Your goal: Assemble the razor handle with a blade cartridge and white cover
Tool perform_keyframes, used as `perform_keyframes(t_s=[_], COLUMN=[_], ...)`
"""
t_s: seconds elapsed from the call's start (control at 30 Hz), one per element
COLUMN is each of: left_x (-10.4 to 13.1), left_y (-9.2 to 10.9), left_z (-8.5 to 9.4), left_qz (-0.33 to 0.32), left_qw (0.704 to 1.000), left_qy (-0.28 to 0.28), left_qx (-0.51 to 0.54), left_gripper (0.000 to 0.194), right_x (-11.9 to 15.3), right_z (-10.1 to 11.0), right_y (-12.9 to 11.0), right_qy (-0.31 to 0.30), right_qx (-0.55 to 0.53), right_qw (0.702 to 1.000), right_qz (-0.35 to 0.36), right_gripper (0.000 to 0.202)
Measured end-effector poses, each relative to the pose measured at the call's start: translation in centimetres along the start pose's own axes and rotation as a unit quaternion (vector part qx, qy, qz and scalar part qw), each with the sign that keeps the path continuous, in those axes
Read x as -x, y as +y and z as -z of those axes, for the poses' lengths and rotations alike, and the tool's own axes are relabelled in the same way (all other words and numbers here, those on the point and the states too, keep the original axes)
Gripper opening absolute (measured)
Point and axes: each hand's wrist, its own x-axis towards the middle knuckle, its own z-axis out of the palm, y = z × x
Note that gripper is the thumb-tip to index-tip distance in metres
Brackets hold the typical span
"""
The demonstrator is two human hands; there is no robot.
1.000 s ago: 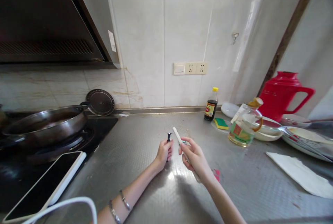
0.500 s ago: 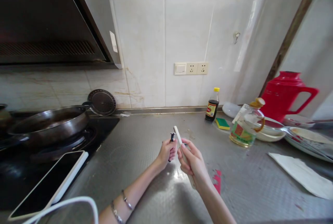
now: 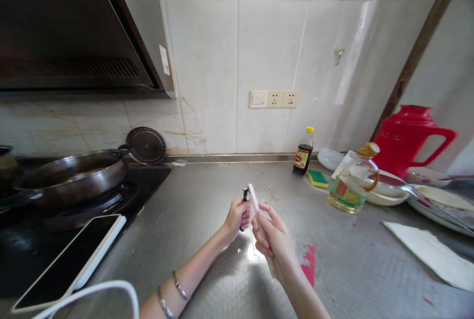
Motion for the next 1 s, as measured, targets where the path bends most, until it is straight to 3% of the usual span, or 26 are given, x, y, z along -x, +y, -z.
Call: perform_keyframes(t_s=[0.67,0.9,1.0], left_x=[-0.2,-0.6,-0.7], left_y=[-0.3,-0.2,0.0], left_z=[0.1,0.7,1.0], left_qz=[-0.003,-0.022,-0.012], left_qw=[0.999,0.999,1.000], left_qy=[0.028,0.026,0.025], left_qx=[-0.028,-0.019,-0.009], left_gripper=[0.030,0.039,0.035], right_x=[-0.5,0.5,0.4], right_z=[-0.4,-0.3,-0.1], right_y=[0.5,2.8,2.6], right_qy=[-0.009,-0.012,-0.013], right_qx=[-0.001,0.020,0.017], right_qw=[1.000,1.000,1.000], right_qz=[0.014,-0.011,0.005], right_gripper=[0.046,0.042,0.043])
